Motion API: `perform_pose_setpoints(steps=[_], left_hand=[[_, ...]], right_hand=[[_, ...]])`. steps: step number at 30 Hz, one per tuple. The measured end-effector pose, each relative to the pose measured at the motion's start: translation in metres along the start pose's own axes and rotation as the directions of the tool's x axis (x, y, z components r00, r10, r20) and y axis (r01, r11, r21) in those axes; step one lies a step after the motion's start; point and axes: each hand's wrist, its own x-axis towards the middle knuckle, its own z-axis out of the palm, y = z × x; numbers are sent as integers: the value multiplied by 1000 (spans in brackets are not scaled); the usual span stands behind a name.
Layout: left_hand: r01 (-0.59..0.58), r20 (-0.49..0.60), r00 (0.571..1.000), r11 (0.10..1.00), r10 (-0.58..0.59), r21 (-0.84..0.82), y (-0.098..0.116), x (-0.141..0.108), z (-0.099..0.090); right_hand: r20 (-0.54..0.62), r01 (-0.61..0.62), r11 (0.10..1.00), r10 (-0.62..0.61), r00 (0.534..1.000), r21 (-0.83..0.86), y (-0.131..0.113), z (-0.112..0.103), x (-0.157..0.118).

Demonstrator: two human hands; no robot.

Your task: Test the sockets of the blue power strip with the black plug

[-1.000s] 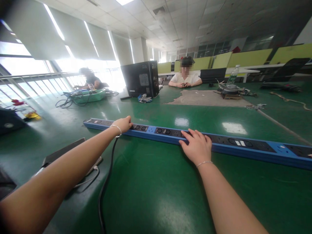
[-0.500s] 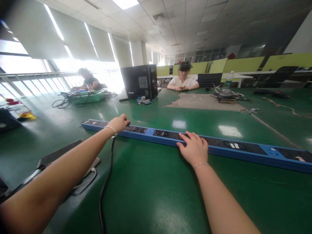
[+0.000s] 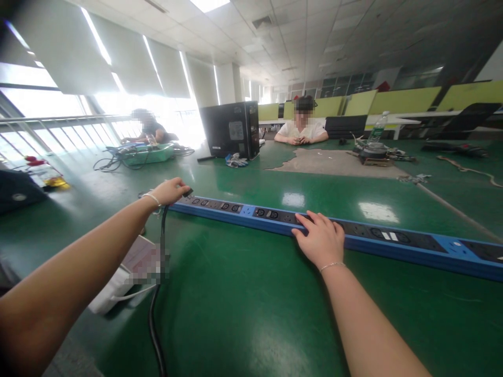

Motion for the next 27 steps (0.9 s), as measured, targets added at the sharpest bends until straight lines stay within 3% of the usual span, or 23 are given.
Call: perform_pose_setpoints(steps=[6, 13, 17, 27], left_hand=[[-33, 106, 993, 975, 57, -218, 30, -7, 12], [-224, 96, 967, 968, 234, -111, 103, -24, 33], [-266, 120, 954, 960, 276, -93, 132, -27, 45], [-276, 173, 945, 960, 279, -41, 148, -20, 63]], right_hand=[[-7, -3, 1000, 3, 1000, 9, 0, 0, 0], [-11, -1, 1000, 1, 1000, 22, -1, 0, 0], [-13, -3, 1000, 3, 1000, 26, -1, 0, 0], [-4, -17, 999, 18, 1000, 47, -4, -2, -1]])
